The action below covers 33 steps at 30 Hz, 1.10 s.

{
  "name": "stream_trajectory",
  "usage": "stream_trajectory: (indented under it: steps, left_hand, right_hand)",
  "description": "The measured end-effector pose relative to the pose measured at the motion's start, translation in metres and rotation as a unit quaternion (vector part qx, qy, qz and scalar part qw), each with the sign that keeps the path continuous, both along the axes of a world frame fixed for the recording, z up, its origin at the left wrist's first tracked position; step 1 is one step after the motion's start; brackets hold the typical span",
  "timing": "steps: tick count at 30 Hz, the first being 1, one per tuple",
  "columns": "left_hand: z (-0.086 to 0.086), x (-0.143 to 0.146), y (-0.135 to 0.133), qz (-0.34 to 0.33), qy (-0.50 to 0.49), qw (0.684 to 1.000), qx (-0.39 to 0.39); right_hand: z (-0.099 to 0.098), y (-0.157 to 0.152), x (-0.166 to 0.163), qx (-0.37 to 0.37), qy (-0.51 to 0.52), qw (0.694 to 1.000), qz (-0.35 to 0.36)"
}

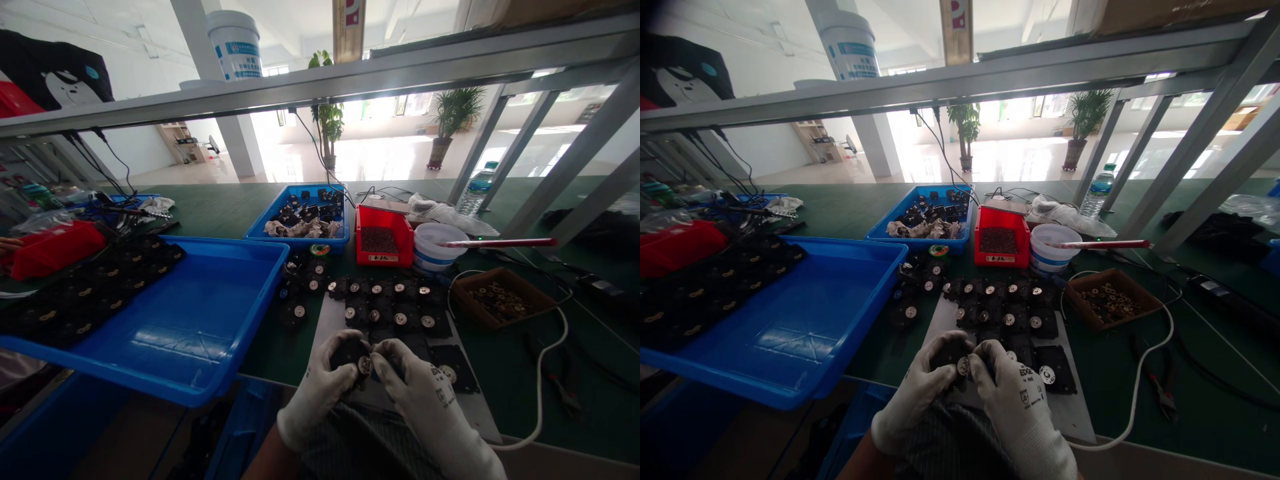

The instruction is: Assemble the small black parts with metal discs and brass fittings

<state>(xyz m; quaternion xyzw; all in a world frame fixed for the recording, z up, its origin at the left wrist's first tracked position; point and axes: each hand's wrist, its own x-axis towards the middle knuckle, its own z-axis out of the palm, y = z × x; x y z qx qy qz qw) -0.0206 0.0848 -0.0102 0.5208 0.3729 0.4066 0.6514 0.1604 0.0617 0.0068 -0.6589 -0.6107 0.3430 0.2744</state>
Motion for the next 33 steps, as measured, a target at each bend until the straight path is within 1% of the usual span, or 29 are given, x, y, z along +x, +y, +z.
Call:
stream_trajectory:
  steps: [4, 9, 15, 21, 24, 27, 33]
  left_hand:
    - [0.001, 0.0, 0.001, 0.0, -0.012, 1.0, -0.007]
    - [0.001, 0.0, 0.0, -0.008, -0.014, 1.0, -0.018]
    - [-0.001, 0.0, 0.0, -0.004, -0.008, 1.0, -0.018]
    - [-0.005, 0.001, 0.002, 0.016, 0.007, 1.0, -0.008]
    - [-0.006, 0.002, 0.003, 0.018, -0.003, 1.0, -0.014]
    - [-0.005, 0.003, 0.004, 0.026, -0.001, 1.0, 0.0]
    - [-0.007, 0.001, 0.004, 0.015, 0.007, 1.0, -0.007]
  right_hand:
    - [0.0, 0.0, 0.0, 0.004, 0.001, 1.0, 0.0]
    - [-0.01, -0.001, 0.003, 0.04, 0.044, 0.998, -0.002]
    - [-0.017, 0.001, 0.005, 0.026, 0.06, 0.998, -0.006]
    - [-0.015, 0.001, 0.003, 0.029, 0.028, 0.999, -0.011]
    - [-0.017, 0.001, 0.005, 0.027, 0.014, 0.999, -0.015]
    - [-0.018, 0.003, 0.007, 0.02, 0.008, 1.0, -0.011]
    - [-0.017, 0.004, 0.008, 0.015, -0.004, 1.0, -0.005]
